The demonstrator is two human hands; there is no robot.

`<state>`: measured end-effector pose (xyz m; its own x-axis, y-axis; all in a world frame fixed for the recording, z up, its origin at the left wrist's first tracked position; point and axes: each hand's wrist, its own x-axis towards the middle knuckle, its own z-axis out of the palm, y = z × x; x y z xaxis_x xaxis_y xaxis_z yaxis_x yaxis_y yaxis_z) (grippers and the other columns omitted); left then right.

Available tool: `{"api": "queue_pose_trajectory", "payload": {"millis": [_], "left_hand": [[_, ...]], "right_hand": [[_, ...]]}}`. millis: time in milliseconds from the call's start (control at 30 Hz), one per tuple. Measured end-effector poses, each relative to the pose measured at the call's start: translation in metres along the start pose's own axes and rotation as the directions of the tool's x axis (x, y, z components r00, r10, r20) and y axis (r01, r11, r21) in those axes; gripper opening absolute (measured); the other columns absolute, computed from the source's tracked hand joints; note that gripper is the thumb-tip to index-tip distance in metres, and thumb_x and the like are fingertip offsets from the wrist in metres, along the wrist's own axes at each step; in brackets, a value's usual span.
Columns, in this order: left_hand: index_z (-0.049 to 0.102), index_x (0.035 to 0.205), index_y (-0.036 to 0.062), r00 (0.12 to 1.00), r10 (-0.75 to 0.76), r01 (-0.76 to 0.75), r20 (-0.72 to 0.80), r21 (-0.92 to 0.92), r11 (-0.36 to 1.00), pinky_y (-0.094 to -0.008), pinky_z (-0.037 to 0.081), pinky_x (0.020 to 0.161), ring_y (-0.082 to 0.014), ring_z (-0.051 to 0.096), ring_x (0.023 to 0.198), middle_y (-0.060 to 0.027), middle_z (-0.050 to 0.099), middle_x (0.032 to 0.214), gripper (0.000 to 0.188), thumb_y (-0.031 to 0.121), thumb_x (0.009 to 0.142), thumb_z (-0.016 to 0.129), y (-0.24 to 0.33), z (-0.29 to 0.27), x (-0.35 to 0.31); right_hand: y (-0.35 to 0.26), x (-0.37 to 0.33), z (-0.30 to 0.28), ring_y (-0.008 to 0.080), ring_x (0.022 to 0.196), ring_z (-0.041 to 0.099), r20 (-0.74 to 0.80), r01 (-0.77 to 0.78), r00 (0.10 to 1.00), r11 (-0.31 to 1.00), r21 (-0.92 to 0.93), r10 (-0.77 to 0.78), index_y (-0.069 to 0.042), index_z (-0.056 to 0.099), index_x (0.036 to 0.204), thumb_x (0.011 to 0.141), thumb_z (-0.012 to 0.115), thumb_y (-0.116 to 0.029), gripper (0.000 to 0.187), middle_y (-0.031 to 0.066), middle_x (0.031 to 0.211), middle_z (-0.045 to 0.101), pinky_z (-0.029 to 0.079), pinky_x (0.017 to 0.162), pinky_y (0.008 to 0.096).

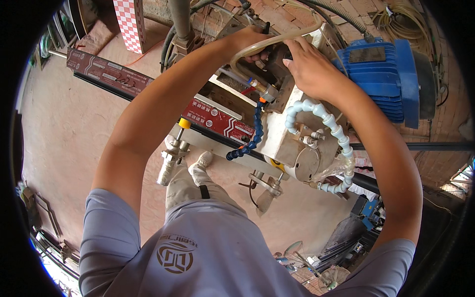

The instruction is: The person operates a metal processing machine, guiding a long metal bar through the equipment using two control handles. They repeatedly adjust the bar's position and feed it through the machine while monitoring the process.

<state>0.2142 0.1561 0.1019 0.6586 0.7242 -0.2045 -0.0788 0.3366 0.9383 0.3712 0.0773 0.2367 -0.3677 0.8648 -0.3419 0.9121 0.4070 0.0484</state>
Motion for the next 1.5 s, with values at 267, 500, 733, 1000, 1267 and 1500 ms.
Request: {"api": "queue_pose_trajectory", "payload": {"millis": [267, 500, 733, 1000, 1267, 1500], "left_hand": [[0.066, 0.096, -0.0018, 0.997, -0.007, 0.015, -0.071, 0.11, 0.994, -0.0314, 0.056, 0.061, -0.0172, 0.065, 0.063, -0.009, 0.067, 0.077, 0.048, 0.046, 0.093, 0.063, 0.011, 0.003, -0.014], [0.061, 0.108, 0.0031, 0.978, 0.207, -0.209, 0.034, 0.072, 0.975, -0.026, 0.049, 0.055, -0.0123, 0.06, 0.061, -0.0062, 0.065, 0.074, 0.054, 0.056, 0.094, 0.061, -0.009, -0.003, -0.008], [0.062, 0.103, 0.0007, 0.897, 0.439, -0.426, 0.056, 0.379, 0.822, -0.0341, 0.05, 0.076, -0.0226, 0.064, 0.083, -0.0129, 0.067, 0.088, 0.049, 0.047, 0.088, 0.07, -0.011, -0.011, 0.001], [0.06, 0.11, -0.0012, 0.95, 0.29, -0.293, 0.119, 0.662, 0.69, -0.0366, 0.051, 0.082, -0.0201, 0.065, 0.091, -0.0106, 0.069, 0.1, 0.052, 0.024, 0.073, 0.086, 0.025, -0.02, -0.014], [0.062, 0.103, 0.0015, 0.963, 0.261, -0.26, 0.065, 0.479, 0.838, -0.0353, 0.051, 0.079, -0.023, 0.064, 0.087, -0.0124, 0.068, 0.095, 0.05, 0.025, 0.066, 0.087, 0.017, -0.021, 0.003], [0.055, 0.099, 0.0012, 0.823, 0.553, -0.513, 0.129, 0.586, 0.627, -0.0379, 0.049, 0.077, -0.029, 0.066, 0.086, -0.0144, 0.067, 0.09, 0.035, 0.011, 0.076, 0.078, 0.008, -0.015, -0.014]], "right_hand": [[-0.005, 0.0, -0.002, 0.0458, 0.135, 0.036, 0.028, -0.006, 1.0, 1.0, 0.0, 0.006, 0.003, 0.031, 0.144, 0.1, 0.048, -0.019, 0.052, 0.027, 0.147, 0.035, 0.034, 0.112, 0.0475], [-0.008, 0.0, -0.003, 0.0466, 0.134, 0.037, 0.018, 0.004, 1.0, 1.0, -0.008, -0.004, 0.002, 0.03, 0.144, 0.1, 0.048, -0.018, 0.051, 0.0272, 0.147, 0.034, 0.034, 0.111, 0.0483], [-0.004, -0.001, -0.001, 0.0465, 0.132, 0.039, 0.003, 0.021, 1.0, 1.0, 0.008, -0.021, 0.007, 0.033, 0.141, 0.101, 0.047, -0.019, 0.05, 0.0276, 0.144, 0.036, 0.035, 0.111, 0.0479], [0.0, 0.001, 0.006, 0.0461, 0.131, 0.041, -0.07, 0.052, 0.996, 0.999, 0.007, -0.052, 0.008, 0.034, 0.141, 0.1, 0.048, -0.019, 0.051, 0.0287, 0.143, 0.038, 0.036, 0.11, 0.047], [0.008, 0.004, 0.013, 0.047, 0.128, 0.044, -0.074, 0.078, 0.994, 0.997, 0.01, -0.077, 0.009, 0.036, 0.139, 0.1, 0.049, -0.02, 0.051, 0.0301, 0.141, 0.04, 0.038, 0.108, 0.0475], [0.014, 0.006, 0.014, 0.0473, 0.128, 0.043, -0.043, 0.096, 0.994, 0.995, -0.002, -0.096, 0.009, 0.035, 0.139, 0.099, 0.05, -0.021, 0.051, 0.0317, 0.14, 0.039, 0.038, 0.108, 0.0481]]}}
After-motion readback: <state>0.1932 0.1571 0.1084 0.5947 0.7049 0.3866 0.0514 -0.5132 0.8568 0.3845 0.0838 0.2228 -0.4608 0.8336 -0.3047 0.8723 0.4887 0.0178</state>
